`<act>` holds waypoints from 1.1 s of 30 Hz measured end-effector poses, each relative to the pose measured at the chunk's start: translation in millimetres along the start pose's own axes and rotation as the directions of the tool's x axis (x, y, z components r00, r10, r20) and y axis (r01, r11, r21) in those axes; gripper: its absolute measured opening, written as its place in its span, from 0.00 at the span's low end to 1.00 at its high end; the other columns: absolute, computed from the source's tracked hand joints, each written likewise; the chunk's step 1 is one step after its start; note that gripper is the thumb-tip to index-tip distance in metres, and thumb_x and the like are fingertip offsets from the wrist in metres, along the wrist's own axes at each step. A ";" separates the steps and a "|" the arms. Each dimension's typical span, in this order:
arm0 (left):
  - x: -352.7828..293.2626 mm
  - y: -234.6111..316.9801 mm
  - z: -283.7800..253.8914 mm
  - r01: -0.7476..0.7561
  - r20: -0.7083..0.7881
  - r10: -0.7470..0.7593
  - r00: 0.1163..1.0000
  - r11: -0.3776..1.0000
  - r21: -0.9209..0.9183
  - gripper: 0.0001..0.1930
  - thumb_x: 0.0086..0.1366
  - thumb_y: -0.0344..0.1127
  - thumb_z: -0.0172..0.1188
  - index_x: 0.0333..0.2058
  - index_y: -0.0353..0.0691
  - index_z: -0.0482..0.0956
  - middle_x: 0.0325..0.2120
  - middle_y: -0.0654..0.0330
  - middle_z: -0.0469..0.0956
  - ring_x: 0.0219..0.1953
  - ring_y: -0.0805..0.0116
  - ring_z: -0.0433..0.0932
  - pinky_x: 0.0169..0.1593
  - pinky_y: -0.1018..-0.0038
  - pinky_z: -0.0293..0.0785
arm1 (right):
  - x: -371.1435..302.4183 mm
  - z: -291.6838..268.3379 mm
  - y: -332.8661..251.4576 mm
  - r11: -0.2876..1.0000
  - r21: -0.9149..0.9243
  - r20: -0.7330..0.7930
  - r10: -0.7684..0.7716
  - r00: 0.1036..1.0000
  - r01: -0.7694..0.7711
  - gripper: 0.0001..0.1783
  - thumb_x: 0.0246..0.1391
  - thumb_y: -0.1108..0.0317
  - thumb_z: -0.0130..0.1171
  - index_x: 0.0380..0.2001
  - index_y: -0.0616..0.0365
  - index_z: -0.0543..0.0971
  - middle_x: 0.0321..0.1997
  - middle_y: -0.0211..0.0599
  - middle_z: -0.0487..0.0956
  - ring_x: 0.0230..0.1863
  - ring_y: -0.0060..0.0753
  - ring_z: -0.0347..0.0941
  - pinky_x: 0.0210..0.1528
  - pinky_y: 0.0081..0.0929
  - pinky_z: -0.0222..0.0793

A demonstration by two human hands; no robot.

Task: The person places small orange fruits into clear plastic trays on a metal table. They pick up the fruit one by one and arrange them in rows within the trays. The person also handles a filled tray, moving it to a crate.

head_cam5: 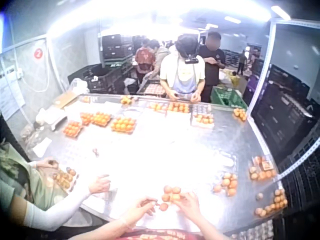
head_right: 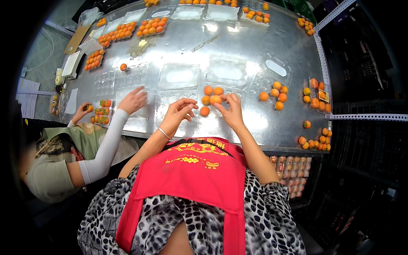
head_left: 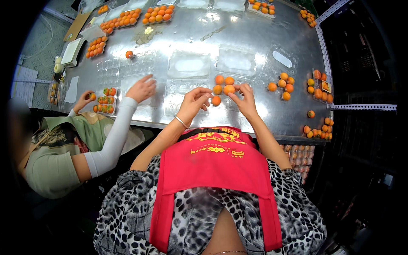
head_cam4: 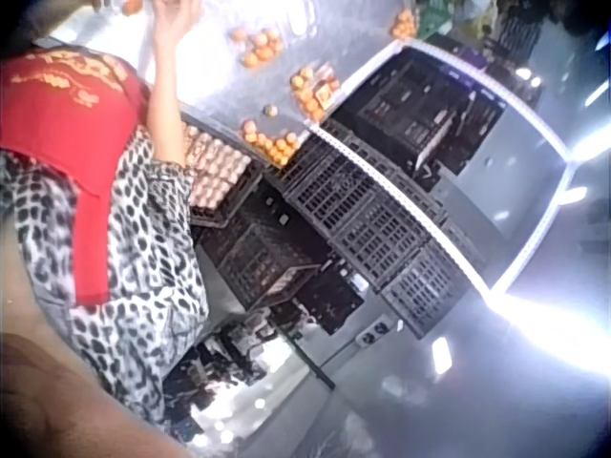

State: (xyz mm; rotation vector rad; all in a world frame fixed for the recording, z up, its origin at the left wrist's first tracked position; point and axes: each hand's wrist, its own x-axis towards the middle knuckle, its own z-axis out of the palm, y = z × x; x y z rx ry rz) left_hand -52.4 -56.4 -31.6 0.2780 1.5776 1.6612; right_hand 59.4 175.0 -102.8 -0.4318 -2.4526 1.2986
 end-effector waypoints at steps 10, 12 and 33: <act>-4.3 38.4 29.9 0.358 0.349 -0.261 0.900 0.900 -0.249 0.23 0.77 0.51 0.56 0.54 0.34 0.78 0.43 0.57 0.84 0.40 0.71 0.83 0.45 0.71 0.83 | -27.1 -43.4 -102.9 0.971 0.215 0.049 -0.118 0.992 0.105 0.21 0.54 0.67 0.72 0.51 0.56 0.81 0.50 0.34 0.76 0.53 0.35 0.71 0.57 0.33 0.66; -6.1 36.4 31.7 0.275 0.306 -0.208 0.929 0.941 -0.196 0.23 0.76 0.50 0.58 0.55 0.34 0.78 0.44 0.57 0.84 0.41 0.71 0.83 0.45 0.70 0.83 | -29.0 -45.5 -111.8 0.980 0.137 0.049 -0.150 0.988 0.142 0.24 0.52 0.67 0.73 0.53 0.56 0.81 0.50 0.36 0.76 0.54 0.37 0.71 0.58 0.36 0.68; -23.1 33.6 48.1 -0.509 0.166 0.483 0.860 0.779 0.366 0.38 0.58 0.27 0.74 0.66 0.40 0.67 0.55 0.54 0.79 0.59 0.61 0.79 0.67 0.62 0.71 | -39.5 -40.2 -117.9 0.555 0.703 0.364 0.257 0.895 -0.445 0.19 0.69 0.56 0.64 0.50 0.61 0.81 0.46 0.32 0.83 0.50 0.23 0.78 0.57 0.28 0.72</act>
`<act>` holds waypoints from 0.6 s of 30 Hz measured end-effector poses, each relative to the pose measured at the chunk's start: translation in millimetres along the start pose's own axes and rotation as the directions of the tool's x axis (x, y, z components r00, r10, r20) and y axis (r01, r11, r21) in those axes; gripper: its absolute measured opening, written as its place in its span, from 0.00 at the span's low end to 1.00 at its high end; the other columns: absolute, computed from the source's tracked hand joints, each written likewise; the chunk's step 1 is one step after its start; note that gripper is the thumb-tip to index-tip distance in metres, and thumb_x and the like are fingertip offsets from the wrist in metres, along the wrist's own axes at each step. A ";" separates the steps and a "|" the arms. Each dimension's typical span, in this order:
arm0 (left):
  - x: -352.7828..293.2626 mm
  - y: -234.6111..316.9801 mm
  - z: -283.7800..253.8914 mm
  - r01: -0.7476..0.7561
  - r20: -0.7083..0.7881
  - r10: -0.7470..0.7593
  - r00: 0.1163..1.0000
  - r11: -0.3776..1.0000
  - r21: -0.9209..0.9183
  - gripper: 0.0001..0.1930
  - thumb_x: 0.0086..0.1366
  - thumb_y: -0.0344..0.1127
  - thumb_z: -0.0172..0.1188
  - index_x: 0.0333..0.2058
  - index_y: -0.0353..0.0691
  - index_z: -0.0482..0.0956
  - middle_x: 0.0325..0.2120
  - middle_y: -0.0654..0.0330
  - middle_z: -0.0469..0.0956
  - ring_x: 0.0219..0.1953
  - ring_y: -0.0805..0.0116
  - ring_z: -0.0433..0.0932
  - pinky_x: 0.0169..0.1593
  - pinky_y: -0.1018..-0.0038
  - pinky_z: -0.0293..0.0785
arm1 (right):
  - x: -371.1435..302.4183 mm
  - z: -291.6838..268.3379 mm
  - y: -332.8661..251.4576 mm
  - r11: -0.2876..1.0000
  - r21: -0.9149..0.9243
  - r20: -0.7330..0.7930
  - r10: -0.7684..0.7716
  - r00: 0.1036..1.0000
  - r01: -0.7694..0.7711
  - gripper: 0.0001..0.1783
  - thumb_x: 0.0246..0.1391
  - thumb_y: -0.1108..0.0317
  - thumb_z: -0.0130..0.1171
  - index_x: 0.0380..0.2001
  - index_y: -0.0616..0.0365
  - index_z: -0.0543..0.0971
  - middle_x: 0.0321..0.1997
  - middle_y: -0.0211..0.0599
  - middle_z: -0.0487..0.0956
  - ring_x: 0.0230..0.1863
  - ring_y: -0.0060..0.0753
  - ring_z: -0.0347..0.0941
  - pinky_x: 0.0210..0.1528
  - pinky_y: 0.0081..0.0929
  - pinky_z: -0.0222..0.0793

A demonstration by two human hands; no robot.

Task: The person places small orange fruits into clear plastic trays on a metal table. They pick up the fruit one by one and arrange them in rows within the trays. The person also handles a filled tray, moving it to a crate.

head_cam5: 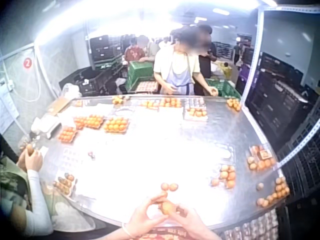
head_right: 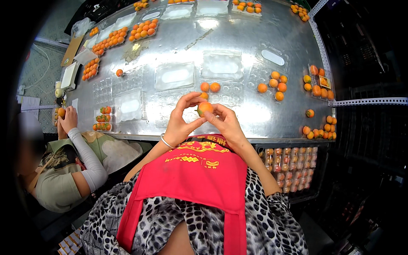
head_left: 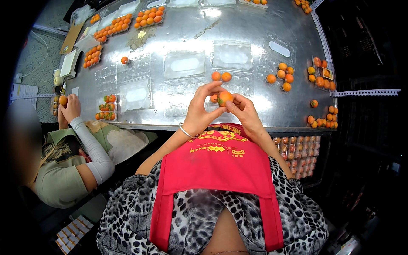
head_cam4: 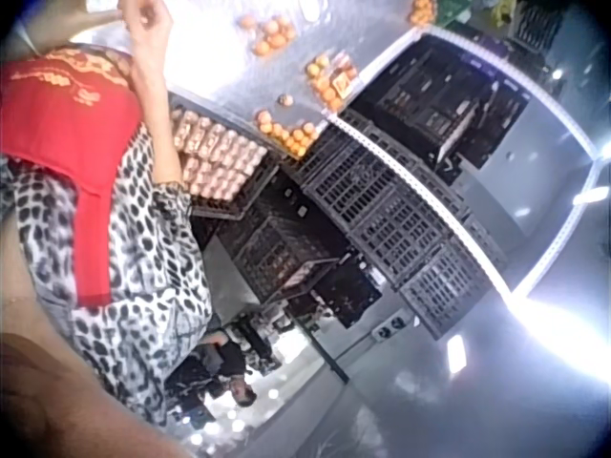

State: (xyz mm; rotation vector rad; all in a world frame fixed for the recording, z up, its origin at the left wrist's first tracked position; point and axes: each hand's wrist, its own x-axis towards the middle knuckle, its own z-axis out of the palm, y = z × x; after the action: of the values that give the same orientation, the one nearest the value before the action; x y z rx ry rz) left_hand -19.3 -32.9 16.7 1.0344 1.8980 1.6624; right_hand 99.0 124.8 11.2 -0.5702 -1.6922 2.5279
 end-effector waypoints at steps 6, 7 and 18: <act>-1.3 15.3 -4.4 -0.088 -0.003 0.088 0.996 0.992 0.087 0.32 0.63 0.23 0.64 0.66 0.39 0.67 0.58 0.53 0.77 0.61 0.60 0.77 0.68 0.61 0.69 | -3.1 5.9 -11.7 1.000 0.006 -0.078 -0.023 0.997 0.023 0.19 0.62 0.67 0.71 0.52 0.61 0.80 0.52 0.34 0.82 0.53 0.26 0.78 0.61 0.31 0.73; -2.0 15.3 -5.5 -0.081 -0.023 0.083 0.996 0.994 0.071 0.31 0.63 0.23 0.63 0.65 0.39 0.67 0.58 0.54 0.78 0.60 0.60 0.77 0.69 0.61 0.68 | -2.7 5.6 -11.0 0.997 -0.045 -0.093 -0.066 0.993 0.062 0.19 0.61 0.67 0.71 0.52 0.61 0.79 0.52 0.34 0.82 0.53 0.27 0.79 0.61 0.32 0.73; -2.8 19.6 -1.0 0.129 -0.150 -0.154 0.977 0.977 -0.169 0.18 0.71 0.35 0.65 0.55 0.35 0.78 0.39 0.54 0.86 0.47 0.63 0.86 0.54 0.67 0.80 | 4.1 9.3 -8.6 0.555 -0.734 -0.037 -0.608 0.793 0.392 0.23 0.50 0.68 0.76 0.47 0.56 0.77 0.45 0.36 0.82 0.50 0.43 0.79 0.54 0.41 0.72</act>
State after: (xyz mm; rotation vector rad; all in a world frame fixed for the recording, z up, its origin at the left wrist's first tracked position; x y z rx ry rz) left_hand -13.1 -35.5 35.4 0.7031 1.8550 1.8270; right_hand 90.7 121.0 20.9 -0.3511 -2.2430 1.2765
